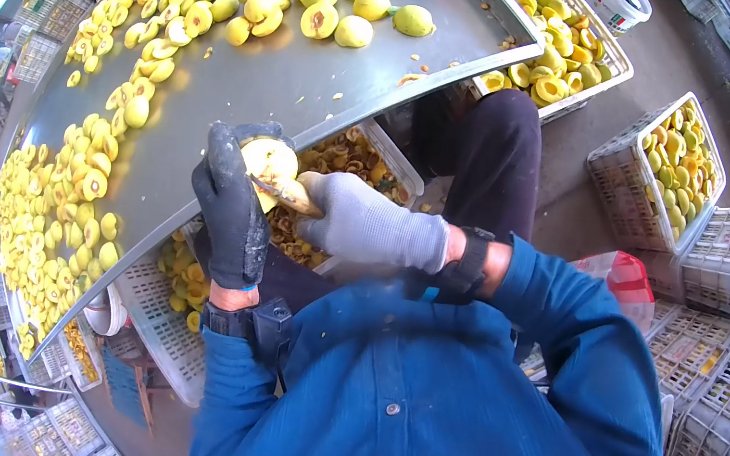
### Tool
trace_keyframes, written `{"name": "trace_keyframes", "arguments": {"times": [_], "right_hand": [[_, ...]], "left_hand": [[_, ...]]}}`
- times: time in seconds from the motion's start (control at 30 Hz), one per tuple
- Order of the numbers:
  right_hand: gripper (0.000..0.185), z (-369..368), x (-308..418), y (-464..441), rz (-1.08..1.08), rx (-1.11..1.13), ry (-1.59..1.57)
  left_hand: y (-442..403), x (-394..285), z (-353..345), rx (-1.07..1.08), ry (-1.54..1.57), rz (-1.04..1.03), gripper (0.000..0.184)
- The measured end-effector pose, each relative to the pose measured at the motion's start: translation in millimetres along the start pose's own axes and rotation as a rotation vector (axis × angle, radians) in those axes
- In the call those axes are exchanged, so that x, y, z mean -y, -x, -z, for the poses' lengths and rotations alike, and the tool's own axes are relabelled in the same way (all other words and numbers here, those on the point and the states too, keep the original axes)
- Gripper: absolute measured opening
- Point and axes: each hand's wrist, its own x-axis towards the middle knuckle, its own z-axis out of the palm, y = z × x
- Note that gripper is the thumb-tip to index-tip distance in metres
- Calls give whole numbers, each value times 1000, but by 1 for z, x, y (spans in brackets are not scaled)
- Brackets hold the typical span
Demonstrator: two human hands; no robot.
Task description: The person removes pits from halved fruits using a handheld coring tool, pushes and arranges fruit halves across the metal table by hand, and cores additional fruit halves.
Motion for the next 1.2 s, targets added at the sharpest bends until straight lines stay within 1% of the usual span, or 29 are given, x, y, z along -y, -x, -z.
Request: {"name": "trace_keyframes", "arguments": {"times": [0.07,0.1,0.13,0.17,0.2,0.27,0.3,0.37,0.4,0.5,0.53,0.57,0.63,0.67,0.7,0.73,0.77,0.8,0.83,0.87,0.9,0.93,0.97,1.0,1.07,1.1,1.13,1.17,1.2], "right_hand": [[30,16,21,1,-97,100,225],[30,21,27,3,-150,151,338],[32,20,21,2,-130,156,332],[30,16,11,4,-41,127,175],[28,12,11,5,53,99,19],[25,7,13,8,-44,102,-245],[23,6,19,9,-93,95,-376],[22,6,34,9,-397,62,-575],[20,1,31,11,-219,6,-564],[21,11,18,16,-333,246,-455],[22,13,12,15,-320,271,-318],[21,5,-4,9,-129,169,-16],[21,4,4,6,-158,176,-83],[22,3,4,3,-121,202,-189],[23,0,4,3,-86,231,-297],[23,-5,17,3,-275,213,-419],[21,-14,12,0,-219,163,-301],[20,-27,0,-1,-167,111,-185],[18,-35,-10,-2,-116,63,-66],[21,-40,-20,-2,-25,15,146],[22,-42,-26,-5,24,16,247],[24,-42,-31,-9,80,17,346],[26,-42,-38,-16,142,16,445],[29,-48,-56,-22,215,-17,458],[18,-55,-87,-29,128,-21,536],[15,-59,-109,-33,27,-13,624],[14,-55,-125,-28,-59,45,726],[16,-49,-135,-23,-98,122,726],[18,-51,-131,-19,-124,95,695]], "left_hand": [[-2,7,4,58,-71,-75,53],[-3,5,6,100,-96,-76,54],[-4,2,7,142,-118,-77,55],[-6,0,6,182,-138,-82,56],[-7,-1,5,191,-43,-46,57],[-9,-2,5,203,147,22,61],[-7,-3,-2,106,219,16,62],[-3,-4,-20,-77,363,1,65],[3,2,-15,-78,302,-8,63],[9,10,2,156,8,-218,57],[7,1,8,283,-135,-270,52],[5,2,12,298,-150,-270,52],[0,4,16,322,-171,-284,52],[-2,7,15,259,-73,-229,55],[-1,12,13,226,121,-134,56],[1,19,12,194,314,-30,57],[4,29,10,161,507,77,59],[8,40,5,71,534,43,63],[11,48,6,23,583,74,62],[12,55,6,-29,635,101,61],[14,61,8,-86,685,124,60],[17,70,11,-130,693,152,56],[13,91,20,-180,632,149,56],[8,119,33,-229,570,146,55],[5,149,52,-339,609,113,53],[15,119,52,-342,618,110,53],[23,103,59,-298,557,70,53],[30,93,67,-254,492,36,54],[33,89,73,-295,432,10,55]]}}
